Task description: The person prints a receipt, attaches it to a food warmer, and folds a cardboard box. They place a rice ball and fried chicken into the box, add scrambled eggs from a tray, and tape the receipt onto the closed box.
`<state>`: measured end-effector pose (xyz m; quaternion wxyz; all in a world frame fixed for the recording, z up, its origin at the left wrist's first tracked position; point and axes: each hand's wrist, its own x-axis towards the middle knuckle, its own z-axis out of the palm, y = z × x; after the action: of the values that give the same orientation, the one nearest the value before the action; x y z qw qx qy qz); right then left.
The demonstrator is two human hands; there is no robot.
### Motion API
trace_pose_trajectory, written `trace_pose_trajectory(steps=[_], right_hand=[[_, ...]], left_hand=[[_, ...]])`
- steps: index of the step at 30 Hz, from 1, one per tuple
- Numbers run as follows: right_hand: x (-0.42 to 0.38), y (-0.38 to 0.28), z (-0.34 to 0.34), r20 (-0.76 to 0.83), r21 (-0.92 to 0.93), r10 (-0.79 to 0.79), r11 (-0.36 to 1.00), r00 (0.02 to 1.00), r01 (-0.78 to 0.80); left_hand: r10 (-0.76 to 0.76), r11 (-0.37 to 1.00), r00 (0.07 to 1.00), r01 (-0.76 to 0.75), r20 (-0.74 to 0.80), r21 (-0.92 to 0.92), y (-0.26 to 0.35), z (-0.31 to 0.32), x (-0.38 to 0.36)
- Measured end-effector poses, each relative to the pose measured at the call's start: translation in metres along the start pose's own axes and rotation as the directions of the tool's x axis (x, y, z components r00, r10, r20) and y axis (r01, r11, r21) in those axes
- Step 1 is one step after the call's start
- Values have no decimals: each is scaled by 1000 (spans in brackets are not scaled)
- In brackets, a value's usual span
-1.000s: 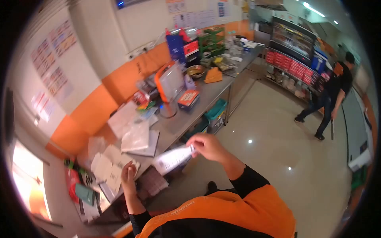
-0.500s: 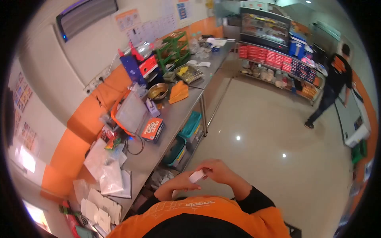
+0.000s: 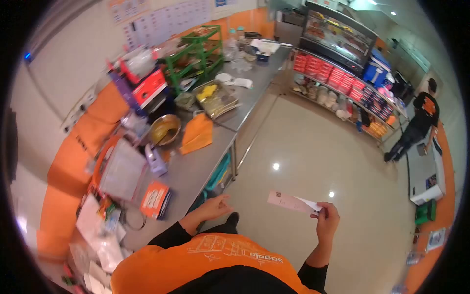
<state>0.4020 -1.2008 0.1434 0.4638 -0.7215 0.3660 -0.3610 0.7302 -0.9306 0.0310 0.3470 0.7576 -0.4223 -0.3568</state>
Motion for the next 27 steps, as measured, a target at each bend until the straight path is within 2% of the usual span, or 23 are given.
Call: trace_pose_trajectory(steps=[1,2,3,5,8,9,10,12,14,17,20,23,26,27], right_hand=[[16,-3,2,-5,-39,18,999,1000,-18],[32,-6,7,4,-83,-24,996,1000,25],[48,-16,12,54,-105,-22,994,998,27],[77,-39,19,144,-132,2,991,990,17],[117,-48,15,120,-285,-41,956,992,74],[130,-47,10,104,-333,-59,938,993,90],[143,-42,5,55,-317,-16,948,998,33],[171,-23,-5,-25,-270,52,961,998,-57],[206,4,-19,-132,-181,106,975,986,-129],[276,39,-44,-203,-91,150,981,968,-171],[373,61,-71,-170,-108,107,986,980,-127],[482,81,-77,-87,-83,31,996,996,-38],[590,84,-72,14,-53,-82,995,997,82],[623,87,-66,64,-39,-129,991,990,131]], left_hand=[[106,994,993,-106,-56,7,13,-5,31],[139,990,990,-139,24,-33,26,-12,66],[290,956,956,-292,39,43,49,-20,99],[560,801,821,-570,111,181,89,-22,157],[765,596,586,-802,266,53,148,4,235],[710,671,601,-736,367,-93,173,13,255],[648,742,598,-636,472,-213,197,21,271],[602,787,552,-533,578,-310,221,45,318],[642,750,512,-576,571,-326,226,72,372],[600,750,552,-639,579,-170,243,78,451],[474,815,645,-580,599,-19,253,67,528],[465,867,740,-491,487,-82,279,31,588],[403,915,864,-381,301,-132,276,15,650],[380,925,878,-371,290,-89,276,11,670]])
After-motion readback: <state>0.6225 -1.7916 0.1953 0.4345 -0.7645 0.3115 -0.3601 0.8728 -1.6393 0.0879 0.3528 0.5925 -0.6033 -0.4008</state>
